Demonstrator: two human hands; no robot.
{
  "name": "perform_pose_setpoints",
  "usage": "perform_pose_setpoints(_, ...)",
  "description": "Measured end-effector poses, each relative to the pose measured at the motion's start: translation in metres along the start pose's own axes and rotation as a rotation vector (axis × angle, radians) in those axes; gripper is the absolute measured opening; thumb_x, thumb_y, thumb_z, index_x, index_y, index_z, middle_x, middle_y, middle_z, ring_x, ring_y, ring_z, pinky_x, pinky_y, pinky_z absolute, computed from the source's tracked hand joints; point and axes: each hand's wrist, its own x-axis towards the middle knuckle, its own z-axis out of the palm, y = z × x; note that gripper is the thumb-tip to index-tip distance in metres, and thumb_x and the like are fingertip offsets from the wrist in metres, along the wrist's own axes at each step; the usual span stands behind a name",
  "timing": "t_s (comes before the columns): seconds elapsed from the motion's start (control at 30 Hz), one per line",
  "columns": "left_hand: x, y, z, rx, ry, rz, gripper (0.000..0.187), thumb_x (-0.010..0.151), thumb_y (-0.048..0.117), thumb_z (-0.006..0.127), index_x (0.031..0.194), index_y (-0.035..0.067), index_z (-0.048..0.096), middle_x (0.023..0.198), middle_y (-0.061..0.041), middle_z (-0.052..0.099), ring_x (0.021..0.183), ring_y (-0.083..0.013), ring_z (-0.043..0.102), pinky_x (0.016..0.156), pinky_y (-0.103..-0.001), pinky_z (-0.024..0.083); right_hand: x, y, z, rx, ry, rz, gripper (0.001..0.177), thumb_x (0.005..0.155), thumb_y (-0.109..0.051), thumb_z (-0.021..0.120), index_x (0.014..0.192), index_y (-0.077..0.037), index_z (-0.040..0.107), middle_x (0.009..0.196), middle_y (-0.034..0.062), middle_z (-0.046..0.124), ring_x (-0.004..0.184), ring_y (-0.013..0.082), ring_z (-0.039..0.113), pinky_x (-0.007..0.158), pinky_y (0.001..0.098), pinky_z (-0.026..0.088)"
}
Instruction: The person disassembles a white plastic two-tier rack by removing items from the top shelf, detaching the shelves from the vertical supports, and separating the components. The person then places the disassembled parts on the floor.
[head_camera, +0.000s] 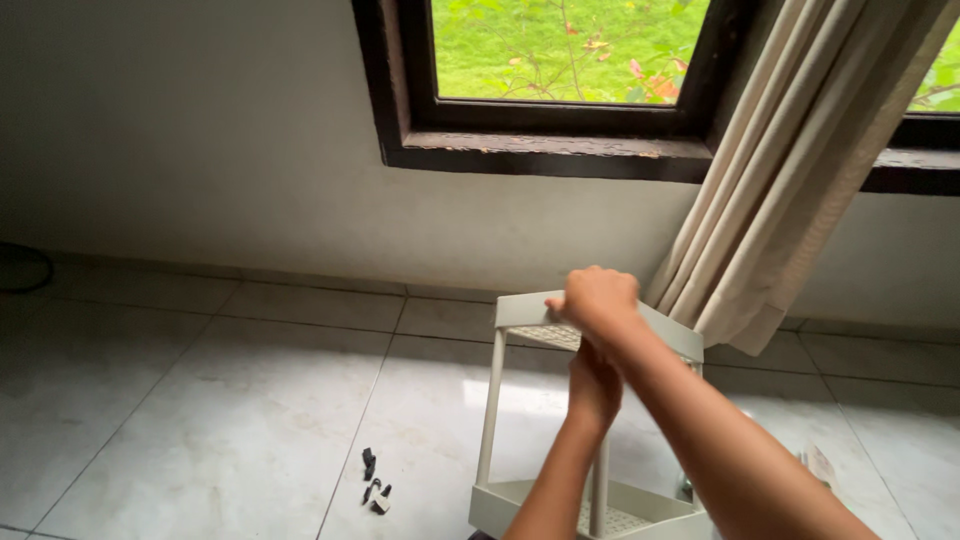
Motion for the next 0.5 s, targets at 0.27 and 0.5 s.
perform_pose_setpoints(0.27, -0.034, 0.019, 0.034, -0.236, 0.100, -0.306, 0.028, 0.103, 0.030, 0.043, 0.119, 0.009, 0.055, 0.073, -0.013, 0.056, 0.060, -0.0257, 0.046, 0.058, -0.045, 0.037, -0.013, 0.012, -0.002, -0.053, 0.081, -0.247, 0.068, 0.088, -0.073, 0.057, 0.060, -0.013, 0.075, 0.062, 0.0140, 0.069, 0.062, 0.0338, 0.069, 0.058, 0.0428, 0.055)
perform_pose_setpoints(0.5, -0.058, 0.038, 0.030, -0.066, 0.196, 0.003, 0.033, 0.105, 0.026, 0.044, 0.096, -0.003, 0.057, 0.068, -0.015, 0.055, 0.060, -0.0227, 0.048, 0.058, -0.042, 0.041, -0.018, 0.009, -0.007, -0.044, 0.085, -0.200, 0.074, 0.087, -0.075, 0.057, 0.060, -0.008, 0.072, 0.063, 0.0144, 0.068, 0.062, 0.0351, 0.068, 0.057, 0.0439, 0.055)
